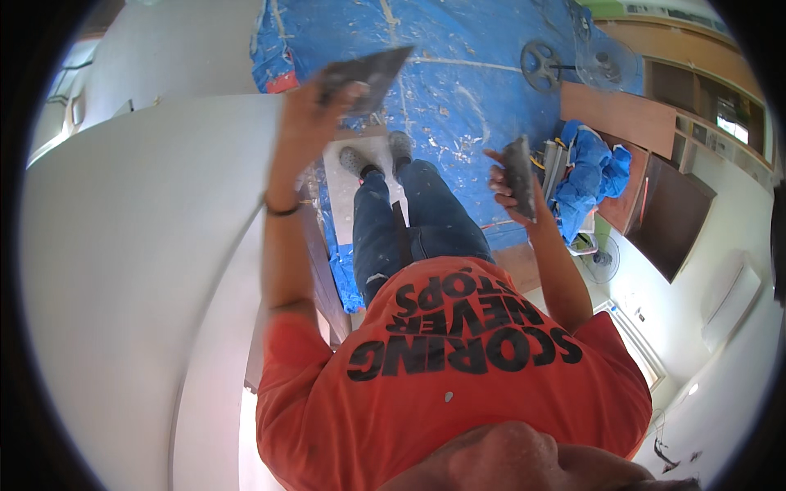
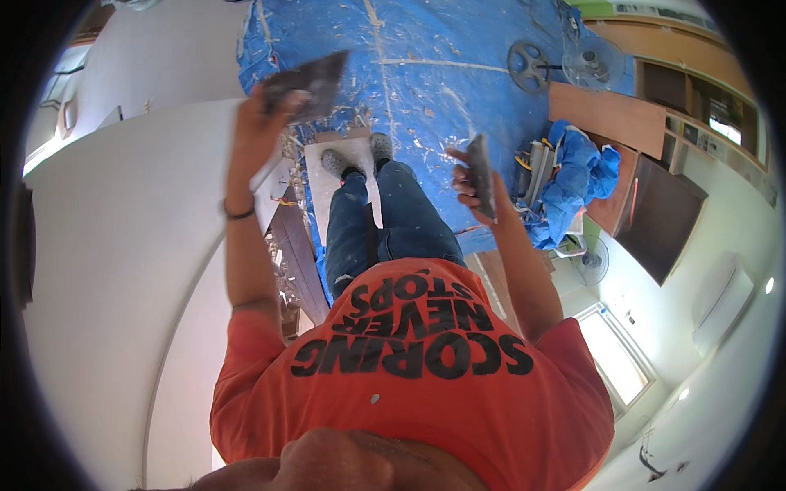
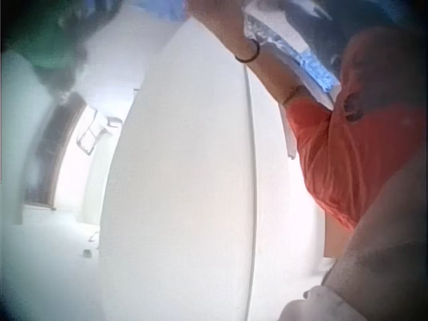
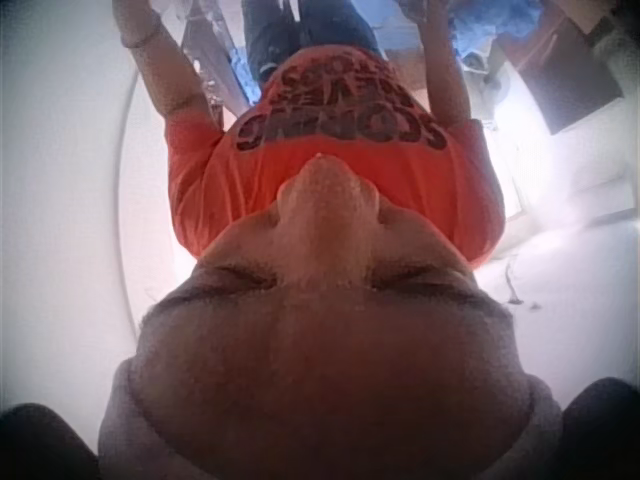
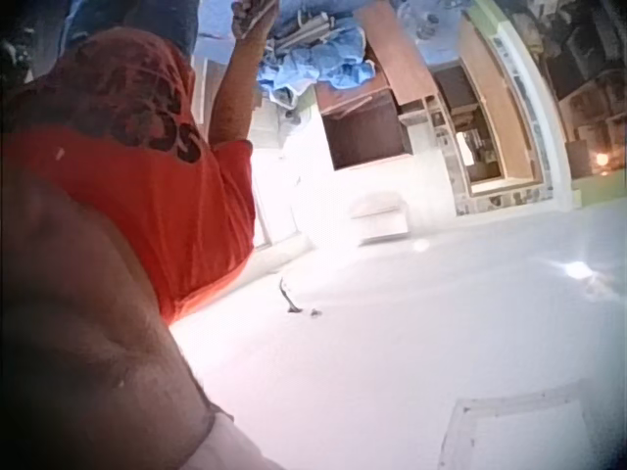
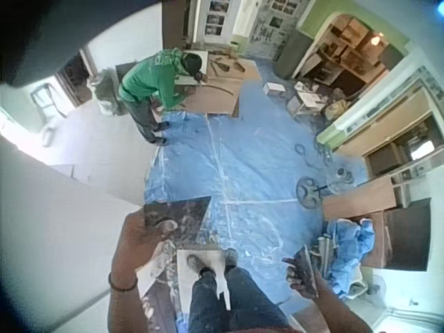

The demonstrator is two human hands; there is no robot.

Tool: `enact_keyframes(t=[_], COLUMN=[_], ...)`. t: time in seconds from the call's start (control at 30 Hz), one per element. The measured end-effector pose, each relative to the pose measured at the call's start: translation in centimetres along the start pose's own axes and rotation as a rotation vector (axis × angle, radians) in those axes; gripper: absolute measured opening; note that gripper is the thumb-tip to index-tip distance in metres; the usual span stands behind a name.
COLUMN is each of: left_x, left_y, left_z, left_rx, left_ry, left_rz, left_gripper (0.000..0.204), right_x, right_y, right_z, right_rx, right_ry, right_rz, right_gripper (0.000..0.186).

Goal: The person uses a utility knife to scrape a vertical seam on a wall, then applies plaster with a trowel and smooths it with a putty knife. The person repeatedly scoops plaster and applies it to the same area while another person works in the background.

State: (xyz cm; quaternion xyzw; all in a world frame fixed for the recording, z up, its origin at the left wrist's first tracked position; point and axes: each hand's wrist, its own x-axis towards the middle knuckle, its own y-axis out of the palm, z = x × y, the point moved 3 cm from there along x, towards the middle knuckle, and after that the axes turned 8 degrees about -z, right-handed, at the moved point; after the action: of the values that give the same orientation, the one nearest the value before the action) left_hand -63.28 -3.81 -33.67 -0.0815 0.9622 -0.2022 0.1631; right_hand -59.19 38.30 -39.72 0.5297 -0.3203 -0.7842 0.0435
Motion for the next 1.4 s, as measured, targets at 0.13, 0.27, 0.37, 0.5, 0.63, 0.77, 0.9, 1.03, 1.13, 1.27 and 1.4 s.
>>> enact_keyframes(t=[0.13, 0.27, 0.37, 0.5, 0.63, 0.77, 0.9, 1.03, 1.13, 1.27, 1.4], left_x=[-0.2, 9.6, 12.2, 11.0, 8.7, 8.8, 3.4, -3.5, -0.9, 11.6, 33.9], left_y=[-5.8, 2.6, 8.0, 4.6, 3.2, 12.7, 26.5, 37.2, 47.4, 58.5, 61.6], left_z=[0.5, 19.6, 28.6, 23.6, 15.3, 26.3, 44.5, 53.5, 54.2, 49.7, 46.1], left_rx=[-0.752, -1.011, -0.197, -0.026, 0.022, 0.182, 0.467, 0.773, 0.215, 0.786, 1.175], left_ry=[0.292, 0.374, 0.012, 0.107, 0.308, 0.368, 0.023, -0.627, -0.82, -0.57, -0.029], left_rz=[-0.134, 0.219, -0.159, -0.432, -0.671, -0.967, -0.874, -0.854, -0.934, -0.116, 0.43], left_gripper=[0.025, 0.037, 0.04, 0.044, 0.049, 0.041, 0.046, 0.039, 0.048, 0.042, 0.041], right_x=[-1.4, 0.2, 0.1, -0.8, 4.8, 18.1, 17.4, 16.8, 20.9, 29.1, 34.0], right_y=[-3.9, -7.8, -11.2, -16.0, -31.0, -52.6, -73.1, -80.5, -82.7, -82.8, -70.3], right_z=[4.0, 8.2, 12.6, 17.9, 20.7, 15.4, 5.8, 2.5, 7.5, 25.6, 39.6], right_rx=[-0.121, -0.286, -0.486, -0.749, -1.279, -1.338, -0.769, -0.022, 0.396, -0.092, 0.008], right_ry=[-0.156, -0.18, -0.183, -0.351, -0.522, -0.49, -0.4, -0.316, -0.531, -0.617, -0.766], right_rz=[-0.151, -0.219, -0.341, -0.576, -0.608, -0.525, -0.795, -0.965, -0.826, -0.977, -0.792], right_gripper=[0.053, 0.051, 0.05, 0.04, 0.03, 0.029, 0.028, 0.03, 0.032, 0.028, 0.028])
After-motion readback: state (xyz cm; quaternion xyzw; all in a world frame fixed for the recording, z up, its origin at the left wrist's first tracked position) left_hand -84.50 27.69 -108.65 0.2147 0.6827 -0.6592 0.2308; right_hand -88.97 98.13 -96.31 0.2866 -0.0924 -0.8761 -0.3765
